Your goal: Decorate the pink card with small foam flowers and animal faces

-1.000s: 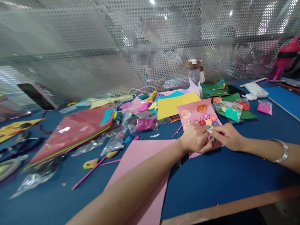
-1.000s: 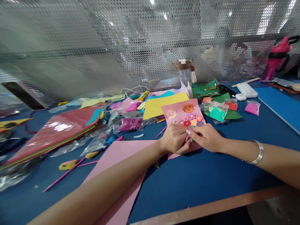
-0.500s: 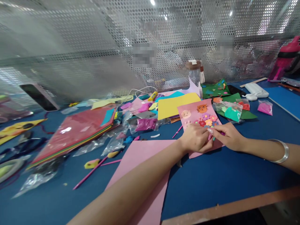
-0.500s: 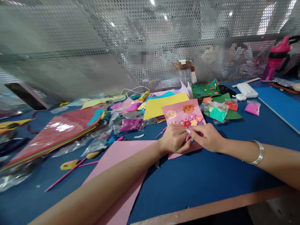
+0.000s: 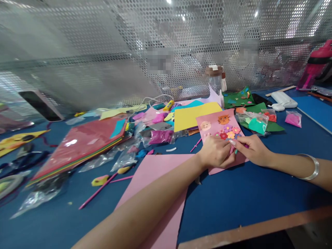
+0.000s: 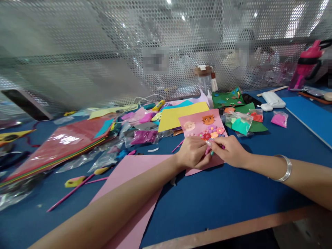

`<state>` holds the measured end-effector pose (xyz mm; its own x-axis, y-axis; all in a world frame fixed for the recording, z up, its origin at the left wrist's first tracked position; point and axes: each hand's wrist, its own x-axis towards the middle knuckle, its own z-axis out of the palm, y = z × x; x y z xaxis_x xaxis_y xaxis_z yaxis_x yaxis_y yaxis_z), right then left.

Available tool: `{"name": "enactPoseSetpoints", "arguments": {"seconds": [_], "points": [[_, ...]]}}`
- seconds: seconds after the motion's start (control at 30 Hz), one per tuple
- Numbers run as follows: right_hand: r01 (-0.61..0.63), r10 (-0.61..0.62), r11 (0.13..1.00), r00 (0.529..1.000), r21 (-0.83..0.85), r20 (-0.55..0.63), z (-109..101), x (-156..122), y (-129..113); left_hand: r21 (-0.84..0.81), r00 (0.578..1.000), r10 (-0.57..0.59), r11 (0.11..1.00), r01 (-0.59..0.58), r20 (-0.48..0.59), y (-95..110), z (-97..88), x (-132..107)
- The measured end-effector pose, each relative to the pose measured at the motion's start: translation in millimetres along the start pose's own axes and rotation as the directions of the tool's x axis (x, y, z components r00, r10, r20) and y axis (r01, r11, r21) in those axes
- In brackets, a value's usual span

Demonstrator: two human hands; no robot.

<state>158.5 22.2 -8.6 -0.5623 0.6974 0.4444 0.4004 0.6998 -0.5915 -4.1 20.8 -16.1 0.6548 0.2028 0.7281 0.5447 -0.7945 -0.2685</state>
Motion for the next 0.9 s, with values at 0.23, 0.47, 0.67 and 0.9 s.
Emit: {"name": "enactPoseSetpoints", "arguments": {"seconds": [0.23, 0.47, 0.67, 0.9], "points": [[-0.077, 0.077, 0.997, 0.997, 0.024, -0.029, -0.1, -0.1, -1.7, -0.006, 1.0, -0.002, 1.0, 0.002, 0.023, -0.5, -0.6, -0.3], [-0.143, 0.149, 0.982, 0.988, 0.124, -0.036, -0.4, 1.4, 0.2, -0.004, 0.999, 0.036, 0.999, -0.036, 0.034, 0.3, -1.3, 0.0], [0.021, -0.021, 1.0, 1.0, 0.0, 0.001, -0.4, 0.1, -1.4, 0.031, 0.997, 0.077, 0.997, -0.077, 0.002, 1.3, -2.0, 1.3], [0.03, -0.032, 0.999, 0.995, 0.023, 0.095, -1.6, -1.1, -3.4, 0.096, 0.995, 0.074, 0.993, -0.068, -0.061, 2.4, -0.6, 2.6]]}}
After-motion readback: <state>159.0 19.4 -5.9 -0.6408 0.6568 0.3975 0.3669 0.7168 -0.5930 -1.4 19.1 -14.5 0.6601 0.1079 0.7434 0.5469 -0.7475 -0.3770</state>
